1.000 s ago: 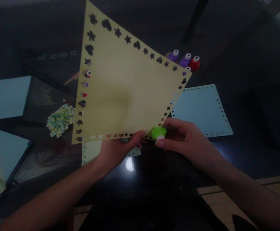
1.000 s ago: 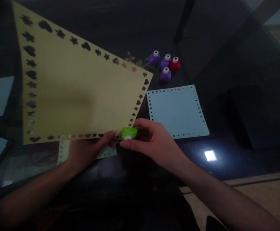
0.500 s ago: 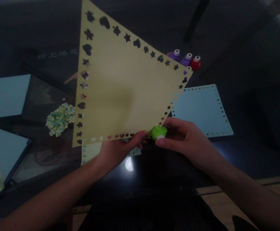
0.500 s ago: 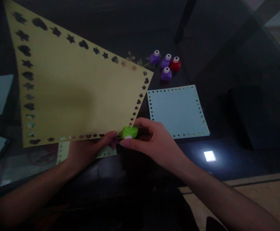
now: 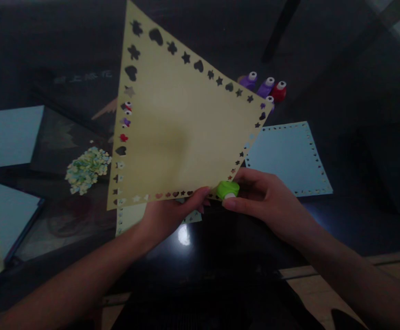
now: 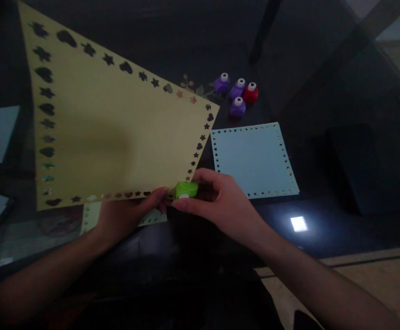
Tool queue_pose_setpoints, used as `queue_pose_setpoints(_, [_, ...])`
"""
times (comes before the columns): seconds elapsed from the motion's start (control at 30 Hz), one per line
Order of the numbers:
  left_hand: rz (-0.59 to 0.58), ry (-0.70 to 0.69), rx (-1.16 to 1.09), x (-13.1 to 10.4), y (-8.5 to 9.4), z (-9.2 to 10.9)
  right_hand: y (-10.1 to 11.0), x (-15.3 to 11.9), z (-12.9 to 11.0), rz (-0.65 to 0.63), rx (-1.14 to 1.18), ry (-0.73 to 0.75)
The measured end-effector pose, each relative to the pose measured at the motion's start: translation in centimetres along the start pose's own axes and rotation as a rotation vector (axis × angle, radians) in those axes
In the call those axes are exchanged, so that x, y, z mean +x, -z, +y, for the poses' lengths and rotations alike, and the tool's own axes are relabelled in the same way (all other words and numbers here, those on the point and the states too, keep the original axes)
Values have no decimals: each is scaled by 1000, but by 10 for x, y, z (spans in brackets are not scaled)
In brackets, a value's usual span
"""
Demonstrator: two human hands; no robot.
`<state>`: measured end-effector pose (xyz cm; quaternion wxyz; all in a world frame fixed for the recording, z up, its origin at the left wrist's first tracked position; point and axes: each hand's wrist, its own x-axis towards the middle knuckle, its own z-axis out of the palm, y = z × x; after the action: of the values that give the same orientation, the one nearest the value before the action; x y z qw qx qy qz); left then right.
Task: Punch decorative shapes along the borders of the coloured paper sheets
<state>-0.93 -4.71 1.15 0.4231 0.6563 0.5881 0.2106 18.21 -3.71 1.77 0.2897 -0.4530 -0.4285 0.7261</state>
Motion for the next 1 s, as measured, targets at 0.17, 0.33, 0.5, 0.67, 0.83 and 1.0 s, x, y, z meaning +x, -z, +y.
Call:
queue_pose_setpoints(0.17, [7, -12, -38, 0, 0, 1, 0, 0, -1, -4, 3, -8])
queue_pose_setpoints(0.33, [13, -1, -10, 1, 0, 1, -1, 0, -1, -3, -25, -17])
queue_pose_setpoints(0.5, [5, 21, 15, 0, 0, 2, 0, -1, -2, 5, -24, -35])
queue_pose_setpoints(0.67, [6, 11, 39, 0, 0, 2, 0, 0, -3, -1, -39, -19])
queue_pose_setpoints(0.83, [-9, 11, 21, 1, 1, 3, -1, 0, -4, 3, -57, -22])
queue_pose_setpoints(1.0, [-29, 38, -3, 1, 1, 5, -1, -1, -3, 9, -50, -15])
